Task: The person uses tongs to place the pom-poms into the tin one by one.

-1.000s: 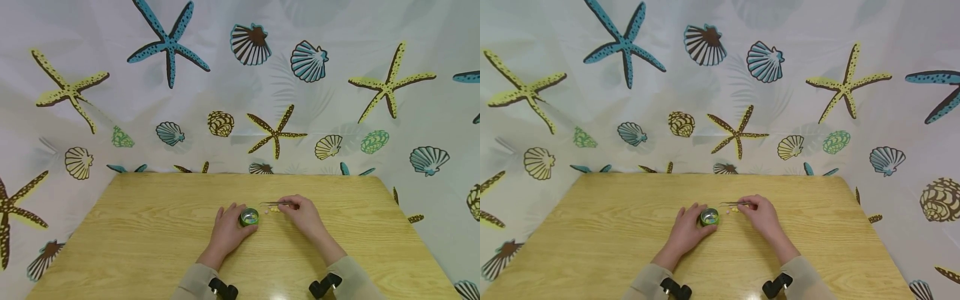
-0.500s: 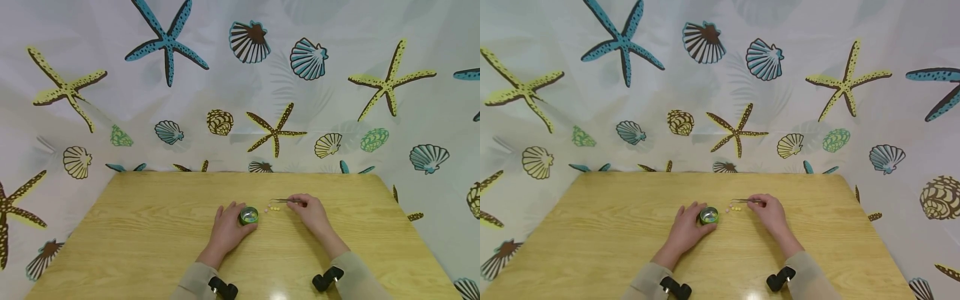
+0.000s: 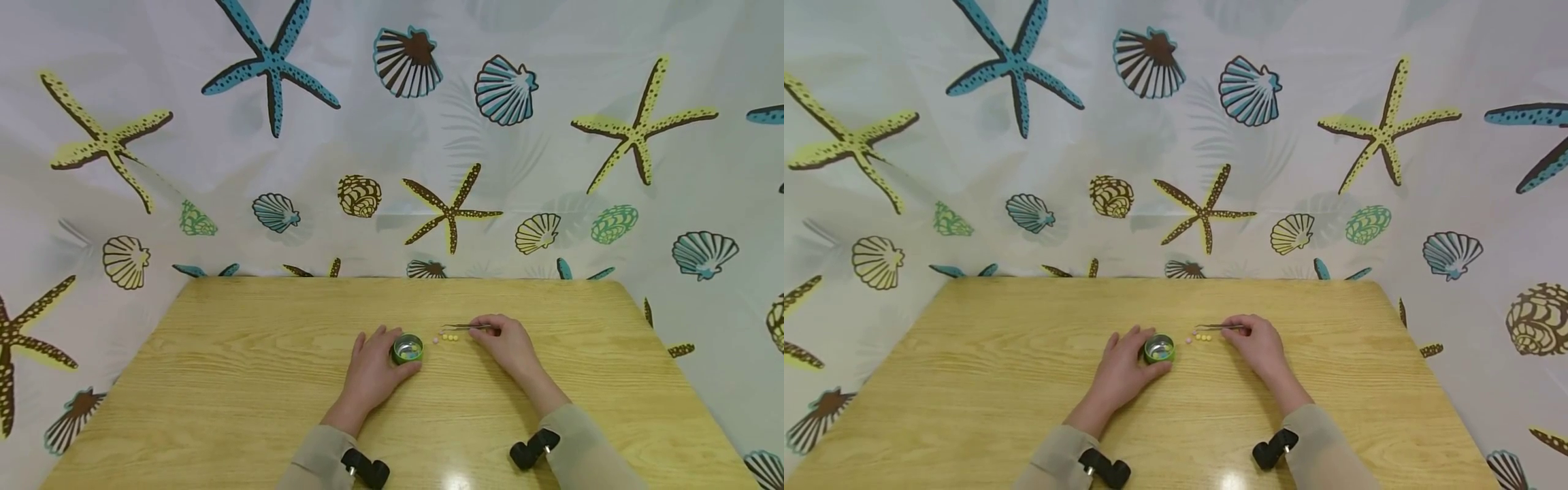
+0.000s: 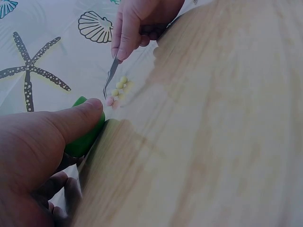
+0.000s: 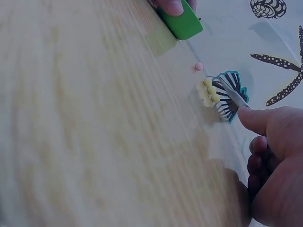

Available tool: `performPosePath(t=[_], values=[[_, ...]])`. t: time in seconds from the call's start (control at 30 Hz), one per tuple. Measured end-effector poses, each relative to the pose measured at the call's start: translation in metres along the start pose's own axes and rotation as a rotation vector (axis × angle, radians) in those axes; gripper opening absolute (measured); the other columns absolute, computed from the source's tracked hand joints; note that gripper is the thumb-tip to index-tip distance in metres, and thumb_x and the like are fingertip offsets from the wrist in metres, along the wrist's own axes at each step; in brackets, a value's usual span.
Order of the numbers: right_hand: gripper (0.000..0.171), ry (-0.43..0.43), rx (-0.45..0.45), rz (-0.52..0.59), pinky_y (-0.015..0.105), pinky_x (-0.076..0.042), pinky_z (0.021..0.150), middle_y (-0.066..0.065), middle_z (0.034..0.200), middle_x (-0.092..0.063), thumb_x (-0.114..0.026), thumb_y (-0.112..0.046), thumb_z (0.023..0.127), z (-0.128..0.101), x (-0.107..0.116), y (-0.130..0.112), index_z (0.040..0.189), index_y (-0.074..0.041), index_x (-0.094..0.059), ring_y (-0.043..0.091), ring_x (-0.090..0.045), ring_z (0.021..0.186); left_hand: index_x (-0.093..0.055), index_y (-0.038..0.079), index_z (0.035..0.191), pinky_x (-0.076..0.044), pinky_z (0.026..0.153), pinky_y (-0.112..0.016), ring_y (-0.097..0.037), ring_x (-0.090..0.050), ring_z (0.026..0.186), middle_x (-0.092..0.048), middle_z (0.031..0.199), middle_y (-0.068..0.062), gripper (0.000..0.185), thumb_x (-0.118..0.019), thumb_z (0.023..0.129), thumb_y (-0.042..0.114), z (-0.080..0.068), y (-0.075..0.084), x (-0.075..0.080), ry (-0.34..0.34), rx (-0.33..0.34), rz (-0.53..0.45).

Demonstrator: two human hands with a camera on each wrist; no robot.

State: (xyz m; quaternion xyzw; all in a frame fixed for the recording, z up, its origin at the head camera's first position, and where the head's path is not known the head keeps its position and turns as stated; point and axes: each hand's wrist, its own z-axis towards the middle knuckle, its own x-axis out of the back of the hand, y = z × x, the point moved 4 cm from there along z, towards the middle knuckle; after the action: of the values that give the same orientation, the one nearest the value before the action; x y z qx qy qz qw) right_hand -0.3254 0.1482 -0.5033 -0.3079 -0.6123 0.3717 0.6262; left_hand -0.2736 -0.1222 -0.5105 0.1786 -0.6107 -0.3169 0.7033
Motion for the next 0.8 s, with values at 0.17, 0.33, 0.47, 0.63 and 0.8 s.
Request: performPosePath(t=[0.17,0.33,0.47,0.63,0.8], values=[[0.018,0.01,0.007,-0.013,0.035,-0.046,0.076,0.007,0.101,-0.071,-0.079,-0.018,0.105,0.0009,0.0,0.0013,0.12,-0.008,-0.084,0.021,-0.054,0.083,-0.064,0.001,0.151,-0.013,0.134,-0.062,-0.04,-0.045,0.156,-0.064,0.154,-0.019,0.072,-0.091,0.095,0.036,0.0001,0.0005,0.0002,0.0,-0.003,-0.002],[0.019,0.016,0.009,-0.027,0.036,-0.046,0.077,0.007,0.103,-0.071,-0.08,-0.019,0.105,0.0022,-0.0007,0.0028,0.12,-0.008,-0.084,0.021,-0.055,0.085,-0.064,0.001,0.151,-0.013,0.134,-0.063,-0.04,-0.045,0.156,-0.064,0.154,-0.019,0.072,-0.091,0.095,0.036,0.0008,0.0007,0.0001,0.001,-0.003,0.0],[0.019,0.016,0.009,-0.034,0.036,-0.046,0.076,0.006,0.101,-0.071,-0.079,-0.02,0.105,0.0021,0.0,0.0039,0.12,-0.009,-0.084,0.021,-0.055,0.085,-0.064,0.001,0.15,-0.014,0.134,-0.063,-0.041,-0.046,0.156,-0.064,0.153,-0.019,0.072,-0.091,0.094,0.037,0.0008,0.0007,0.0,0.004,-0.009,0.002],[0.02,0.012,0.004,-0.028,0.035,-0.046,0.077,0.006,0.103,-0.071,-0.079,-0.02,0.105,0.0009,0.0007,0.0048,0.121,-0.008,-0.084,0.021,-0.056,0.086,-0.065,0.0,0.15,-0.014,0.134,-0.063,-0.041,-0.046,0.155,-0.065,0.153,-0.019,0.072,-0.092,0.094,0.037,0.0003,0.0003,-0.0003,0.006,-0.015,-0.004],[0.02,0.014,0.002,-0.027,0.035,-0.046,0.076,0.007,0.103,-0.071,-0.08,-0.019,0.105,-0.0002,0.0007,0.0037,0.121,-0.008,-0.084,0.021,-0.056,0.086,-0.064,0.0,0.15,-0.014,0.134,-0.063,-0.041,-0.046,0.156,-0.065,0.153,-0.019,0.072,-0.092,0.094,0.037,-0.0008,0.0004,0.0002,0.004,-0.014,-0.005]])
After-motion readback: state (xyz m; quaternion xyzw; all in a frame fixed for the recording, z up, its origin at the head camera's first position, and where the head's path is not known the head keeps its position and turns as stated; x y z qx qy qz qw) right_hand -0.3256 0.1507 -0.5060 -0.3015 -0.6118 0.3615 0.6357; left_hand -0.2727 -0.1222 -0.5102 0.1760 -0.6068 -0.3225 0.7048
